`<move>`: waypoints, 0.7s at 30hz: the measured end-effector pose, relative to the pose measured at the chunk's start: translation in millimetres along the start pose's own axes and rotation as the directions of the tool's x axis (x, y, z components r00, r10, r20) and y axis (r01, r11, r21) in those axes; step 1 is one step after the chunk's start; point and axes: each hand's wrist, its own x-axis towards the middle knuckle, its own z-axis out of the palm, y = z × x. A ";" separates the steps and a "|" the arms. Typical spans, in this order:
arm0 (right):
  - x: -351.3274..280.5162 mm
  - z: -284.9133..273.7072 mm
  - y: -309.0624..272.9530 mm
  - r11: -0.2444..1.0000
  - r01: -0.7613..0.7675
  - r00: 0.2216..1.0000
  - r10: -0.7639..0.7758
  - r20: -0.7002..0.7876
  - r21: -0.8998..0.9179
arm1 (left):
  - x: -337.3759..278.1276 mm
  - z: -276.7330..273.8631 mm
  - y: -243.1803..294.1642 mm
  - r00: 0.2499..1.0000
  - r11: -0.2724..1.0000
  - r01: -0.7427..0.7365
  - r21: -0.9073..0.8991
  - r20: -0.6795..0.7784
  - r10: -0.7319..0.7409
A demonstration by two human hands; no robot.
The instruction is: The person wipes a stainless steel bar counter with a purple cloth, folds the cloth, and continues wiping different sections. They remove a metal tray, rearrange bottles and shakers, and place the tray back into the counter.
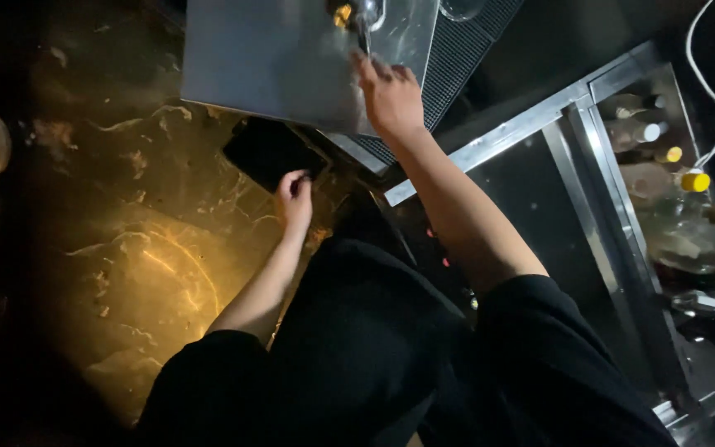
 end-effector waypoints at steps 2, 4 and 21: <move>15.5 -25.9 -18.6 0.975 -0.222 0.948 0.216 0.235 0.001 | 2.8 6.8 7.8 0.998 0.996 -0.027 0.087 0.060 0.022; 0.2 -42.4 -35.0 0.980 -0.190 0.955 0.197 0.220 -0.054 | -3.1 1.5 39.2 0.992 0.996 -0.004 0.084 0.126 -0.007; -373.3 -214.6 -107.2 0.218 -0.904 0.310 0.927 0.211 0.367 | -61.4 104.9 131.6 0.766 0.899 -0.353 -0.260 0.472 0.438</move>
